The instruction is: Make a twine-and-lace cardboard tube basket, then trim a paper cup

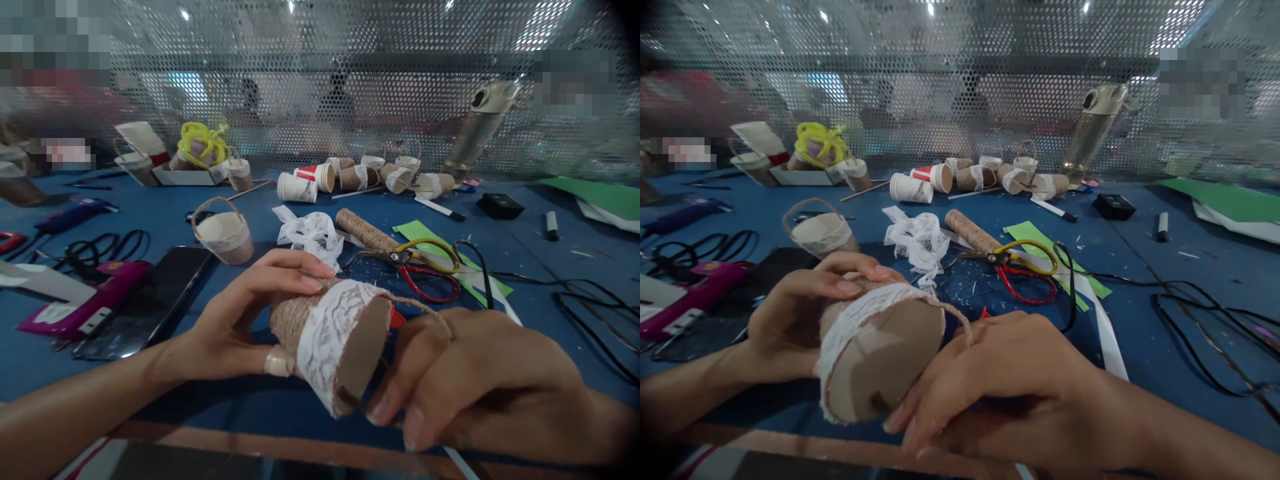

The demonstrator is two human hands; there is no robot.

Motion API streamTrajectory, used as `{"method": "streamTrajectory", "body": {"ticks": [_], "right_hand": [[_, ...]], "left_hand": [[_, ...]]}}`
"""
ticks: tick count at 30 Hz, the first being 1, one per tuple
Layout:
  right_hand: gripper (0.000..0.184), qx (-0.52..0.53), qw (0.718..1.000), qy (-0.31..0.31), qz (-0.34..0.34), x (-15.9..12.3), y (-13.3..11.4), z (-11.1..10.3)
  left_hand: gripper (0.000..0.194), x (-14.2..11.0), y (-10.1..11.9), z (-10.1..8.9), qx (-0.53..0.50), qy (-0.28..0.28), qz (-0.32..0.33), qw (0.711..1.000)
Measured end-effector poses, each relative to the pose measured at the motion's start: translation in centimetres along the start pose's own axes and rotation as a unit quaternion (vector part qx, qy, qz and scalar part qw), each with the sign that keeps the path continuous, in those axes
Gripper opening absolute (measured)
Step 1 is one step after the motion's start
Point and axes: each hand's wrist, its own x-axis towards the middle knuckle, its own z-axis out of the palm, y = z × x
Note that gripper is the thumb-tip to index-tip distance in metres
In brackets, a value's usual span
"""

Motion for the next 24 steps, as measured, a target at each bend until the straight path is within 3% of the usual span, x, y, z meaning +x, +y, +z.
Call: {"method": "streamTrajectory", "body": {"ticks": [8,15,24], "right_hand": [[0.003,-0.039,0.999,-0.019,-0.001,0.1,-0.2,-0.4],[0.016,-0.108,0.99,-0.079,0.039,-0.2,-0.8,-1.1],[0.004,-0.061,0.994,-0.08,0.037,0.3,-1.0,-1.1]], "left_hand": [[0.059,0.0,0.0,0.1,0.008,0.007,-0.003,1.0],[0.056,0.1,-0.2,0.1,-0.02,0.005,0.007,1.0],[0.059,-0.1,-0.3,0.3,-0.021,0.031,-0.006,0.999]]}}
